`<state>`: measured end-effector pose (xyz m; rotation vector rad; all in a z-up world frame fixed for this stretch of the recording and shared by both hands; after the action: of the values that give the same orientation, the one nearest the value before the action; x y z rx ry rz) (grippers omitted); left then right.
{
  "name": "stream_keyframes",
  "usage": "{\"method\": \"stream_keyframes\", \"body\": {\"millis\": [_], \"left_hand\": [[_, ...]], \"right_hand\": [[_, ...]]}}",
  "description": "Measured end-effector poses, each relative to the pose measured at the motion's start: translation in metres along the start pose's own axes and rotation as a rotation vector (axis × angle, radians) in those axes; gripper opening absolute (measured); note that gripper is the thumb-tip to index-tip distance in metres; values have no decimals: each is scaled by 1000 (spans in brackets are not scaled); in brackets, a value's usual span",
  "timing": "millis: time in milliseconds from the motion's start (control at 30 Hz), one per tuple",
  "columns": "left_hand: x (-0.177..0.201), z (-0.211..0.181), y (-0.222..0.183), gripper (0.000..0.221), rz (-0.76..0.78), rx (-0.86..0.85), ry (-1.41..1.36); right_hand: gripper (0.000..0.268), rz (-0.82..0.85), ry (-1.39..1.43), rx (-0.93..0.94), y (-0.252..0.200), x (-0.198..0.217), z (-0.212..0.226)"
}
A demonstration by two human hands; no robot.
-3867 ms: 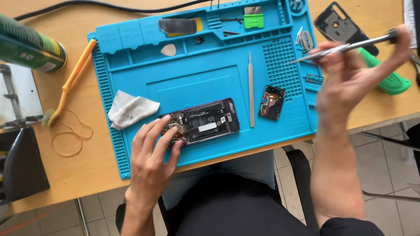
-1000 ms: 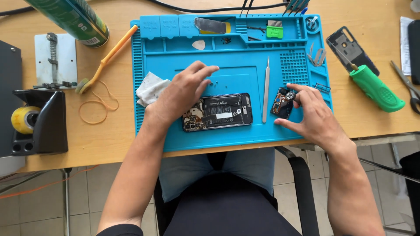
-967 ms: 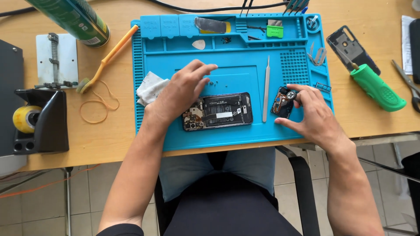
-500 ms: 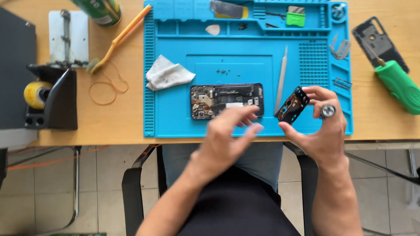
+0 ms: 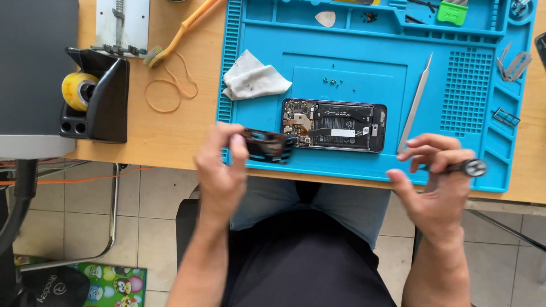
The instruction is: Installing internal screws into a disassembled smartphone using a precision screwdriver on a repair mat.
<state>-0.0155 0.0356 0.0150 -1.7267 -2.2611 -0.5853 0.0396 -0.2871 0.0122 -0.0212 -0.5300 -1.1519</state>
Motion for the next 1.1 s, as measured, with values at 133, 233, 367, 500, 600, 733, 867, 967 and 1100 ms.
{"method": "stream_keyframes", "body": {"millis": [133,233,367,500,600,733,867,967,1100], "left_hand": [[25,16,31,13,208,-187,469],[23,17,32,29,232,-217,581],[5,-4,22,28,187,-297,556],[-20,-5,15,34,292,-431,723],[-23,-6,18,32,294,-494,811],[-20,-11,22,35,331,-609,869],[-19,-6,23,34,342,-631,853],[-21,-3,31,36,402,-521,571],[-30,-6,41,8,368,-552,577]], "right_hand": [[42,-124,-80,-110,-10,31,-34],[39,-166,-160,-69,-17,49,-57],[42,-238,-289,-133,-24,62,-75],[35,-221,-411,-178,-25,65,-86],[35,-203,-484,-204,-28,64,-94],[32,-203,-509,-171,-33,66,-101],[34,-171,-516,-119,-34,64,-99],[31,-210,-449,-167,-35,63,-98],[29,-188,-449,-171,-32,61,-94]]}}
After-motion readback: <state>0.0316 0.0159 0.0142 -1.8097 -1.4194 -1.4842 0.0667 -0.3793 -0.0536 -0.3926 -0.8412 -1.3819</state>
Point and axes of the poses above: each hand's wrist, its own y-axis towards the middle knuckle, its own x-axis out of the back of the hand, z = x × y, the point moved 5 cm from there along y, towards the middle knuckle, and after that the axes turned 8 degrees about z, right-handed, at the moved point
